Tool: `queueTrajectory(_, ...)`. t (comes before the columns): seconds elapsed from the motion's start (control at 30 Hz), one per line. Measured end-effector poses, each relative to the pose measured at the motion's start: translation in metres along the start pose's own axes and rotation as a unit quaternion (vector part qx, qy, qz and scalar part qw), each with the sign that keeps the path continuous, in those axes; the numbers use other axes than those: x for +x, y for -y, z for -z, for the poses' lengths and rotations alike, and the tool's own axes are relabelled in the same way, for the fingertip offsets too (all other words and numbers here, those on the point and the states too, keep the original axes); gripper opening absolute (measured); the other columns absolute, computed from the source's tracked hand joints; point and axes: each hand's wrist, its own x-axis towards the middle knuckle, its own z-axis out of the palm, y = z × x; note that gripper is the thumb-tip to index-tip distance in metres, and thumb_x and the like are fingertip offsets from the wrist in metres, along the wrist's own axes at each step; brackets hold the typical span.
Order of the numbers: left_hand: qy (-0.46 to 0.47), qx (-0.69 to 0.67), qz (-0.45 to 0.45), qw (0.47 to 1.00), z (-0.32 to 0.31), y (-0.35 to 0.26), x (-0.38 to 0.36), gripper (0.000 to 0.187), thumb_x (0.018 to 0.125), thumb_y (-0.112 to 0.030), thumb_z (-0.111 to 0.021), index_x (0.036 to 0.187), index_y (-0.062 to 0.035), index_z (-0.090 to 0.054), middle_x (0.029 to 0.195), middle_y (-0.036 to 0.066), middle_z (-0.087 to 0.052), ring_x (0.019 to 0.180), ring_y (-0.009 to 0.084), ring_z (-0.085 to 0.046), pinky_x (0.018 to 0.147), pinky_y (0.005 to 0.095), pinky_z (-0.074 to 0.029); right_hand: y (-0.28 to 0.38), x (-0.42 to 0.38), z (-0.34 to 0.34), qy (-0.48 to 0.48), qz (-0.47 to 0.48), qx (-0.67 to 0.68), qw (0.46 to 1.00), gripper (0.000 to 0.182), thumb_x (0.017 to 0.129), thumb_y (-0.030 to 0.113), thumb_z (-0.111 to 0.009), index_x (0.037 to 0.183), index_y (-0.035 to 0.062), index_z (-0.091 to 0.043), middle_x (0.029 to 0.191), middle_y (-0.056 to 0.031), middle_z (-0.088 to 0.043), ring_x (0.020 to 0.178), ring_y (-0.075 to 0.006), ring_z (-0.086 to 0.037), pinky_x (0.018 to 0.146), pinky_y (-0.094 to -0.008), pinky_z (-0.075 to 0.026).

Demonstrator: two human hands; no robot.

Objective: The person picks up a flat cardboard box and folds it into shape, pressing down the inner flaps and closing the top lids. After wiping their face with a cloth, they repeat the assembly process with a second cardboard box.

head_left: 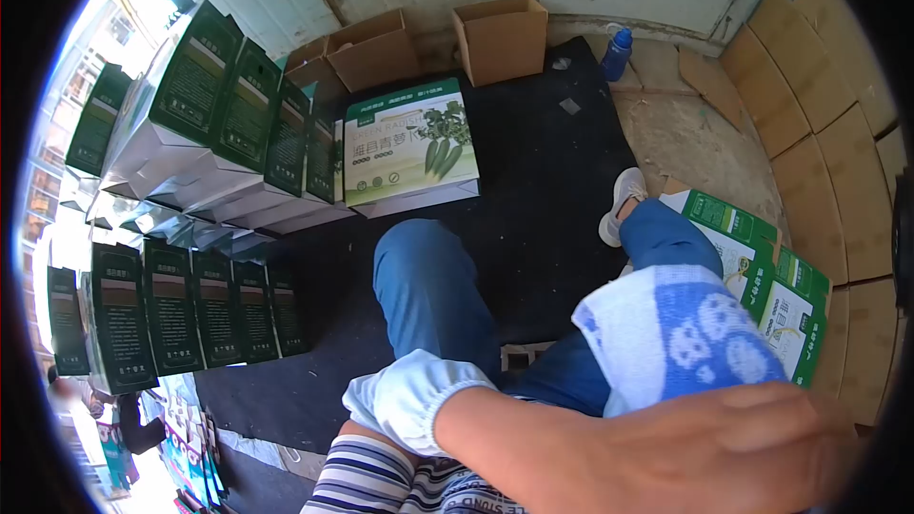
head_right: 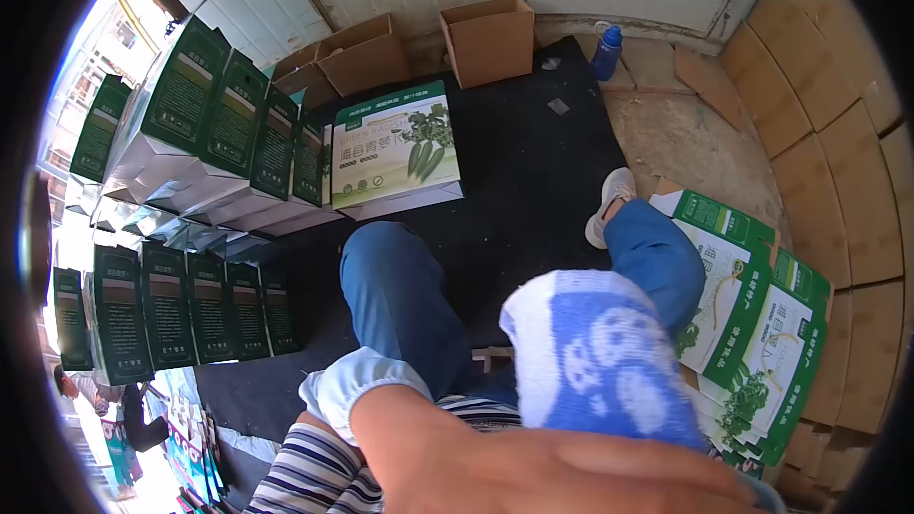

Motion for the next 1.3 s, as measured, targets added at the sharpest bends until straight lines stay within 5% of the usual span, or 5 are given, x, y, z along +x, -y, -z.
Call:
queueTrajectory(0.53, -0.026, 0.067, 0.188, 0.979, 0.098, 0.001, 0.000, 0.045, 0.081, -0.007, -0.066, 0.122, 0.0047, -0.051, 0.112, 0.022, -0.058, 0.099, 0.0325, -0.061, 0.085, 0.0380, -0.049, 0.005, -0.011, 0.048, 0.066, -0.271, -0.241, 0.930, 0.056, 0.082, 0.019, -0.066, 0.130, 0.0004, -0.044, 0.119, -0.0143, -0.055, 0.100, -0.0240, -0.058, 0.083, -0.0338, -0.049)
queueTrajectory(0.8, -0.349, 0.614, 0.047, 0.707, 0.330, -0.080, 0.083, 0.034, 0.088, -0.013, -0.054, 0.117, 0.0038, -0.057, 0.111, 0.014, -0.060, 0.099, 0.0213, -0.058, 0.090, 0.0305, -0.043, -0.095, -0.053, 0.058, -0.193, -0.370, -0.229, 0.879, 0.047, 0.084, 0.005, -0.063, 0.128, 0.0000, -0.048, 0.120, -0.0135, -0.055, 0.103, -0.0199, -0.058, 0.084, -0.0295, -0.048)
queueTrajectory(1.03, 0.034, 0.919, 0.315, 0.236, 0.577, -0.110, 0.110, 0.043, 0.093, -0.027, -0.049, 0.129, -0.0041, -0.050, 0.123, 0.018, -0.056, 0.116, 0.0303, -0.051, 0.098, 0.0359, -0.040, -0.103, -0.091, 0.055, -0.200, -0.421, -0.273, 0.842, 0.038, 0.087, 0.008, -0.061, 0.123, -0.0005, -0.052, 0.113, -0.0137, -0.057, 0.095, -0.0205, -0.061, 0.079, -0.0297, -0.050)
queueTrajectory(1.13, 0.334, 0.879, 0.244, 0.236, 0.780, -0.107, 0.019, 0.045, 0.090, -0.020, -0.044, 0.135, -0.0153, -0.046, 0.133, 0.019, -0.049, 0.120, 0.0313, -0.050, 0.101, 0.0405, -0.038, -0.089, -0.106, 0.051, -0.205, -0.416, -0.303, 0.833, 0.036, 0.087, 0.008, -0.060, 0.121, 0.0000, -0.053, 0.108, -0.0129, -0.058, 0.090, -0.0195, -0.062, 0.077, -0.0293, -0.051)
queueTrajectory(1.3, -0.001, 0.920, 0.099, 0.380, 0.614, -0.063, 0.073, 0.061, 0.090, -0.051, -0.053, 0.131, -0.0064, -0.050, 0.130, 0.023, -0.050, 0.123, 0.0361, -0.046, 0.101, 0.0442, -0.038, -0.022, -0.144, 0.059, -0.284, -0.394, -0.427, 0.763, 0.028, 0.086, 0.004, -0.059, 0.114, -0.0006, -0.057, 0.099, -0.0106, -0.060, 0.080, -0.0164, -0.063, 0.073, -0.0279, -0.050)
